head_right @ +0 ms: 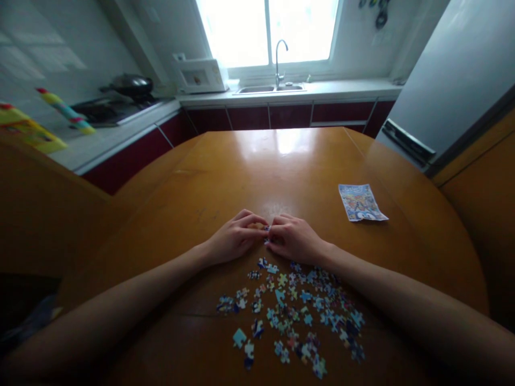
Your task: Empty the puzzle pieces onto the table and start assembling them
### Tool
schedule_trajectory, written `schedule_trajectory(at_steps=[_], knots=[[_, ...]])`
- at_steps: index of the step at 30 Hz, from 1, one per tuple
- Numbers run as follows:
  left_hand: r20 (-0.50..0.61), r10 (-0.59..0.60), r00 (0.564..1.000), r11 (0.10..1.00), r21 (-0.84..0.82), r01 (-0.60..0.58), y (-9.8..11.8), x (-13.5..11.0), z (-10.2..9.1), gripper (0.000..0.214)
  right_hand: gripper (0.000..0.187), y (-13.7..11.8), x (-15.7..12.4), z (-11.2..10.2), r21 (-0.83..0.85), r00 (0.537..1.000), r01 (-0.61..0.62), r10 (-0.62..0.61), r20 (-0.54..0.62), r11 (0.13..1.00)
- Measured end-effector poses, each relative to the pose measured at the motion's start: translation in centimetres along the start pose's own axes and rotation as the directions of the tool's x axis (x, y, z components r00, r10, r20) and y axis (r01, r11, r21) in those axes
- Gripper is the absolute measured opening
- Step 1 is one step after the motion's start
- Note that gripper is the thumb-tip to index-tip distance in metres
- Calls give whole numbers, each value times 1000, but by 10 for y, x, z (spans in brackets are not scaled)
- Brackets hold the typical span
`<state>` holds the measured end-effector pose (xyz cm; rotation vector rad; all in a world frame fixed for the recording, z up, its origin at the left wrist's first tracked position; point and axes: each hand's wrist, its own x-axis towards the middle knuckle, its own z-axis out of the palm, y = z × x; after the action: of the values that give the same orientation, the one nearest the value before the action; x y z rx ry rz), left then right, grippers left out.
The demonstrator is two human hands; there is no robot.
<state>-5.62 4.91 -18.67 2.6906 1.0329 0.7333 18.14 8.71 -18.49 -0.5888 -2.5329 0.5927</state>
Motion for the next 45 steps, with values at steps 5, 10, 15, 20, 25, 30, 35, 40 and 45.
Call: schedule_trajectory(at_steps=[5, 10, 15, 20, 25, 30, 35, 40, 45], knots=[[5, -14, 1000, 999, -34, 14, -1, 0, 1, 27, 8, 0, 0, 8, 3, 997, -57, 57, -48, 998], [-6, -20, 1000, 998, -58, 19, -1, 1, 2, 26, 10, -2, 0, 11, -15, 994, -93, 92, -67, 996], [-1, -24, 1000, 997, -75, 24, -2, 1, 2, 26, 12, -2, 1, 9, -72, 999, -27, 24, -44, 997], [-13, -29, 1000, 996, -83, 27, -4, 1, 4, 25, 27, -1, 2, 4, -255, 991, 128, -131, 5, 959], [-2, -35, 999, 996, -81, 34, -5, 2, 4, 23, 28, 4, 4, 3, -306, 979, 200, -205, 17, 931], [-5, -32, 999, 994, -100, 32, -5, 3, 3, 23, 28, 10, 4, 4, -362, 957, 279, -287, 35, 889], [-6, -40, 999, 995, -91, 39, -5, 4, 2, 21, 22, 9, 5, 5, -401, 923, 368, -383, 46, 839], [-2, -34, 999, 996, -80, 34, -5, 5, 1, 22, 22, 6, 7, 5, -385, 930, 355, -364, 52, 852], [3, 46, 999, 999, 23, -46, -5, 4, -2, 30, 17, 8, 6, 0, -252, 959, 282, -281, 43, 926]])
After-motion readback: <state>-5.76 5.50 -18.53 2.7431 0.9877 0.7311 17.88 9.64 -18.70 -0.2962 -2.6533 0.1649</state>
